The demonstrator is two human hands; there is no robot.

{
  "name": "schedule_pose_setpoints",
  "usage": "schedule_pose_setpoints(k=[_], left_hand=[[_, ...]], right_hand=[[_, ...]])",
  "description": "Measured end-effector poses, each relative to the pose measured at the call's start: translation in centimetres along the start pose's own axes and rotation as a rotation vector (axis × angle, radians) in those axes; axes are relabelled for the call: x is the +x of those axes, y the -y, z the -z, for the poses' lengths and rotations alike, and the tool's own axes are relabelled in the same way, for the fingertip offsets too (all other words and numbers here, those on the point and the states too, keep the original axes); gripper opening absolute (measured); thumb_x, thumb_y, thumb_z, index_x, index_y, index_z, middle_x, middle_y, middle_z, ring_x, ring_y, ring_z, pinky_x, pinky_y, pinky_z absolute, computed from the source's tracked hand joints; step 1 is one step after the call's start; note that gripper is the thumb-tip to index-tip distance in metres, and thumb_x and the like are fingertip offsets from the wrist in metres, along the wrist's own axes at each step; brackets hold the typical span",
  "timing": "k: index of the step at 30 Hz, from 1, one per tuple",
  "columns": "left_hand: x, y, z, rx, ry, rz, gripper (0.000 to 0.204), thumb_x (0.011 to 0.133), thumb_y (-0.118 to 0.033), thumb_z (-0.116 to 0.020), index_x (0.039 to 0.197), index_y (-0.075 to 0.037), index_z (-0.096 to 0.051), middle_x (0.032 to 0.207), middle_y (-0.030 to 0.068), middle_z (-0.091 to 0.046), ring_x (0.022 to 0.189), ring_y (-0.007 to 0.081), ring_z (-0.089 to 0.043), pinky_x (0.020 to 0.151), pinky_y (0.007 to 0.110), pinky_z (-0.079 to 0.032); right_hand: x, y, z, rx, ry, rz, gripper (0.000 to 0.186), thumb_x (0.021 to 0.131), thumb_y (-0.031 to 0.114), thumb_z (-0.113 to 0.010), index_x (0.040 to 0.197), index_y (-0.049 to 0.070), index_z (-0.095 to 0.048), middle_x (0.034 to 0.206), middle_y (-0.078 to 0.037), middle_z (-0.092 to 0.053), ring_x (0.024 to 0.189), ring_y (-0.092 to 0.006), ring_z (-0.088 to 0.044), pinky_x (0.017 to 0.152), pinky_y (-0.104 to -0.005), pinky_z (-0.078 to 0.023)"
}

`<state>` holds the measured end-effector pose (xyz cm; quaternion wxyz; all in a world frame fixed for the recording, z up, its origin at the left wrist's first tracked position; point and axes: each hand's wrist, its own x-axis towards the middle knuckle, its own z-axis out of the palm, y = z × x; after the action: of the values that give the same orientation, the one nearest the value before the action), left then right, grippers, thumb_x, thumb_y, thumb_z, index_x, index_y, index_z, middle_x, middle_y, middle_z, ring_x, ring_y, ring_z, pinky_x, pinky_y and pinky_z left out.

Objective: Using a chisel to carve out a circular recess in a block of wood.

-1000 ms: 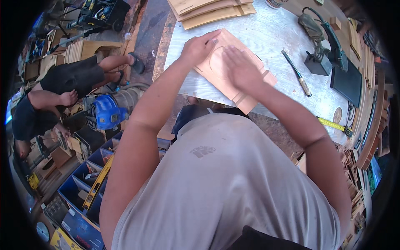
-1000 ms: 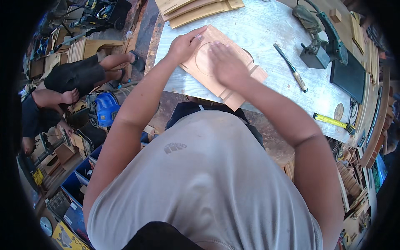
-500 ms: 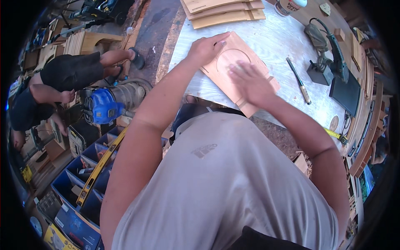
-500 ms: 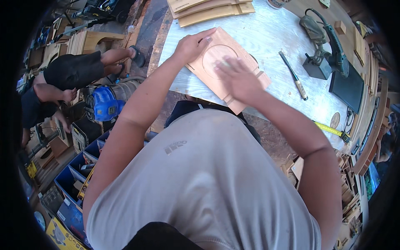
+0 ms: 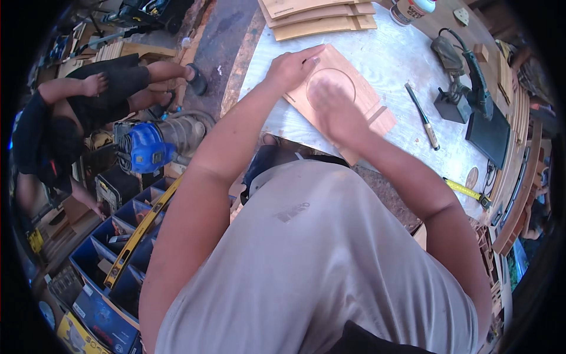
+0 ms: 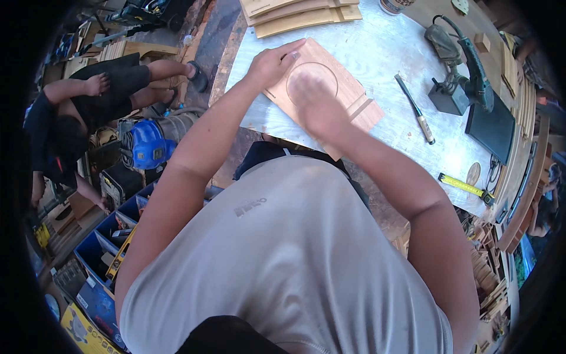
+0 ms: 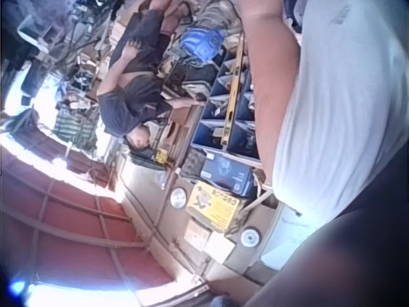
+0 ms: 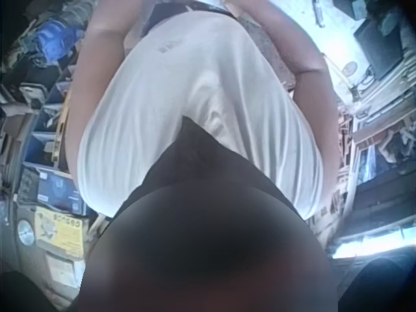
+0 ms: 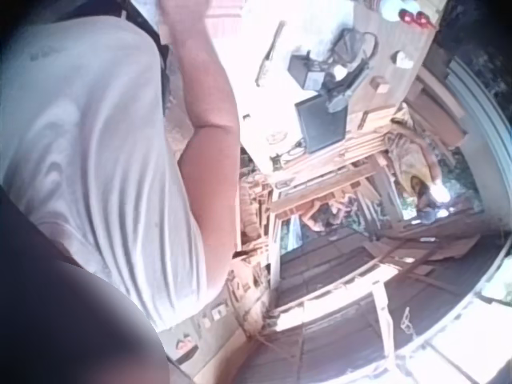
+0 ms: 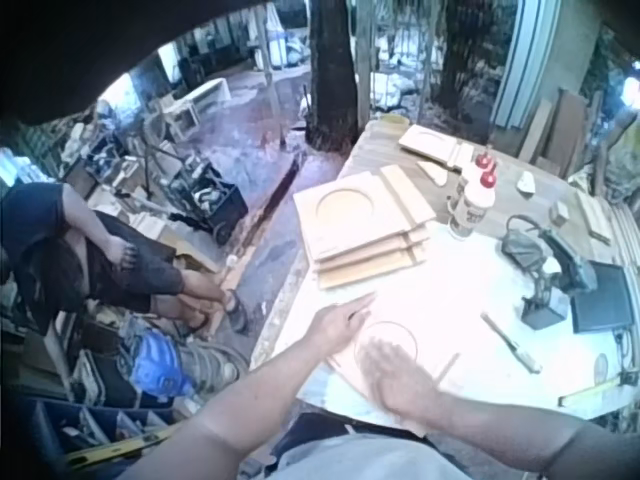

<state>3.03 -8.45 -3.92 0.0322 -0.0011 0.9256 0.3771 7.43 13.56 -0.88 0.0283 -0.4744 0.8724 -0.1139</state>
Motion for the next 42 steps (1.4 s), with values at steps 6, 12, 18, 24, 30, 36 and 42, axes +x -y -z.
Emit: schedule_pose_setpoints(k=[6, 12, 18, 24, 30, 36, 42], left_hand=[[-0.9, -0.9, 1.3, 0.060, 0.037, 0.084, 0.041, 0.104, -0.040, -0.055, 0.145, -0.046, -0.054, 0.112, 0.0148, -0.074, 0.100, 0.0360, -0.070, 0.093, 0.043, -0.055], [-0.8, -1.0, 1.4, 0.028, 0.100, 0.101, 0.040, 0.104, -0.040, -0.055, 0.144, -0.046, -0.055, 0.114, 0.0149, -0.073, 0.103, 0.0360, -0.070, 0.095, 0.043, -0.055], [0.2, -1.4, 0.9, 0.006, 0.092, 0.073, 0.040, 0.104, -0.040, -0.055, 0.144, -0.044, -0.056, 0.119, 0.0148, -0.072, 0.107, 0.0361, -0.069, 0.096, 0.042, -0.054], [-0.9, -0.3, 1.4, 0.000, 0.061, 0.115, 0.040, 0.104, -0.041, -0.055, 0.144, -0.043, -0.056, 0.122, 0.0148, -0.072, 0.110, 0.0361, -0.069, 0.098, 0.041, -0.053], [-0.4, -1.2, 1.3, -0.007, 0.098, 0.113, 0.040, 0.104, -0.042, -0.054, 0.144, -0.042, -0.056, 0.122, 0.0149, -0.072, 0.111, 0.0360, -0.068, 0.099, 0.041, -0.053], [0.1, -1.4, 0.7, 0.015, 0.072, 0.060, 0.040, 0.104, -0.043, -0.053, 0.144, -0.042, -0.057, 0.117, 0.0149, -0.073, 0.107, 0.0365, -0.069, 0.097, 0.042, -0.053], [-0.9, -1.1, 1.8, 0.002, 0.077, 0.127, 0.040, 0.105, -0.043, -0.053, 0.144, -0.040, -0.057, 0.123, 0.0149, -0.071, 0.112, 0.0362, -0.068, 0.099, 0.041, -0.052]], right_hand=[[-0.9, -3.1, 2.6, -0.138, 0.137, 0.042, 0.052, 0.098, 0.017, -0.050, 0.149, 0.003, -0.049, 0.158, -0.015, -0.045, 0.150, -0.0322, -0.036, 0.125, -0.0482, -0.025], [-1.6, 0.1, 2.7, 0.083, 0.157, 0.038, 0.048, 0.104, 0.018, -0.039, 0.150, 0.005, -0.048, 0.162, -0.012, -0.040, 0.153, -0.0304, -0.032, 0.127, -0.0464, -0.022], [0.9, -0.8, 0.4, -0.205, 0.156, -0.078, 0.050, 0.103, 0.023, -0.047, 0.152, 0.012, -0.047, 0.165, -0.006, -0.036, 0.156, -0.0306, -0.024, 0.127, -0.0508, -0.019], [-1.1, -2.8, 4.0, -0.066, 0.224, 0.039, 0.051, 0.102, 0.023, -0.046, 0.152, 0.010, -0.048, 0.163, -0.007, -0.040, 0.155, -0.0298, -0.025, 0.127, -0.0498, -0.021], [-1.8, 0.7, 0.8, 0.056, 0.142, 0.041, 0.050, 0.103, 0.025, -0.050, 0.150, 0.007, -0.048, 0.162, -0.011, -0.041, 0.154, -0.0320, -0.028, 0.125, -0.0509, -0.024], [0.4, -0.8, 1.2, -0.172, 0.144, -0.057, 0.050, 0.103, 0.025, -0.045, 0.151, 0.011, -0.048, 0.162, -0.009, -0.040, 0.154, -0.0321, -0.029, 0.126, -0.0504, -0.021], [-3.0, -2.9, 2.3, -0.053, 0.154, 0.096, 0.050, 0.102, 0.022, -0.046, 0.150, 0.005, -0.048, 0.162, -0.016, -0.039, 0.154, -0.0327, -0.028, 0.126, -0.0534, -0.020]])
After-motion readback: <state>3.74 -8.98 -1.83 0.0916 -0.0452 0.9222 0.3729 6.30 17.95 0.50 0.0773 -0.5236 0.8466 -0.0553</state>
